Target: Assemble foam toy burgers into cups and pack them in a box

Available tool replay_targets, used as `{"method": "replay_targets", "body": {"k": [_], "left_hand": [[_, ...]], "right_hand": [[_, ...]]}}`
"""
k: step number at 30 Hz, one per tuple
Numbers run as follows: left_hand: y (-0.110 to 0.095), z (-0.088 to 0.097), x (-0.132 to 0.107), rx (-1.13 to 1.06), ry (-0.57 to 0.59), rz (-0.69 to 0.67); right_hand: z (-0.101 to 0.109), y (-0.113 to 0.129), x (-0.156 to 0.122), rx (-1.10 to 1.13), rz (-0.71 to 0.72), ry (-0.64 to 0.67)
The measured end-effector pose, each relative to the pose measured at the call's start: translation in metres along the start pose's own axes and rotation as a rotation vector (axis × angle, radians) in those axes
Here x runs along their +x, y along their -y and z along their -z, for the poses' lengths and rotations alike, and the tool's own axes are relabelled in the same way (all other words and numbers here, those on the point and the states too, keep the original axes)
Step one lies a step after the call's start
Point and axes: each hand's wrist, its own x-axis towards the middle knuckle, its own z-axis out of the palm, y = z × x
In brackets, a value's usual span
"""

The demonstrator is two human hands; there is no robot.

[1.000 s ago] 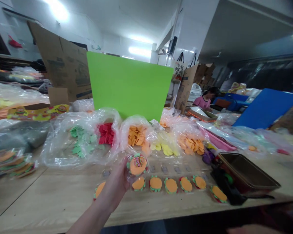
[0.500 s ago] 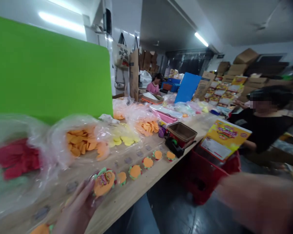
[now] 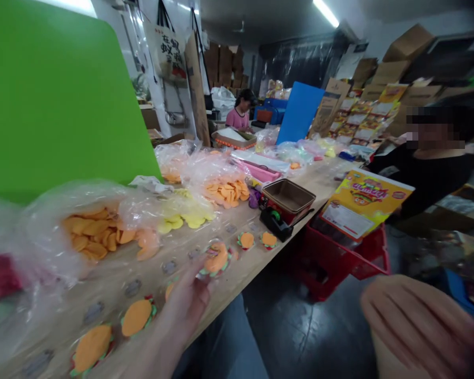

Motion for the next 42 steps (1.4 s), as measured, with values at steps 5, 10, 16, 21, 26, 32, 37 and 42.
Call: {"method": "replay_targets", "body": {"k": [5, 10, 16, 21, 26, 32, 37, 42], "left_hand": [[0.024, -0.046, 0.017, 0.018, 0.101, -0.031], [0.054, -0.069, 0.025, 0.055, 0.196, -0.027], [0.086, -0.061, 0.034, 0.090, 0.161, 0.125], [0.090, -0.059, 0.048, -0.002, 0.056, 0.256], [0.072, -0.074, 0.056, -0.097, 0.107, 0.249], [0.064, -0.068, 0.054, -0.091, 0.115, 0.145], [0.069, -0.061, 0.057, -0.048, 0.081, 0.120], [0.076, -0.062, 0.057, -0.022, 0.082, 0.140]], "right_hand": [[-0.061, -0.016, 0.031, 0.097, 0.145, 0.335], [-0.102, -0.020, 0.042, 0.460, 0.112, 0.536], [-0.102, -0.048, 0.046, 0.707, 0.012, 0.538], [-0.052, -0.076, 0.109, 0.279, 0.010, 0.405], [-0.017, -0.076, 0.210, 0.195, -0.144, -0.093], [-0.022, -0.074, 0.241, 0.267, -0.268, 0.136], [-0.030, -0.092, 0.225, 0.413, -0.184, 0.032], [-0.033, -0.115, 0.206, 0.556, -0.066, -0.079]]}}
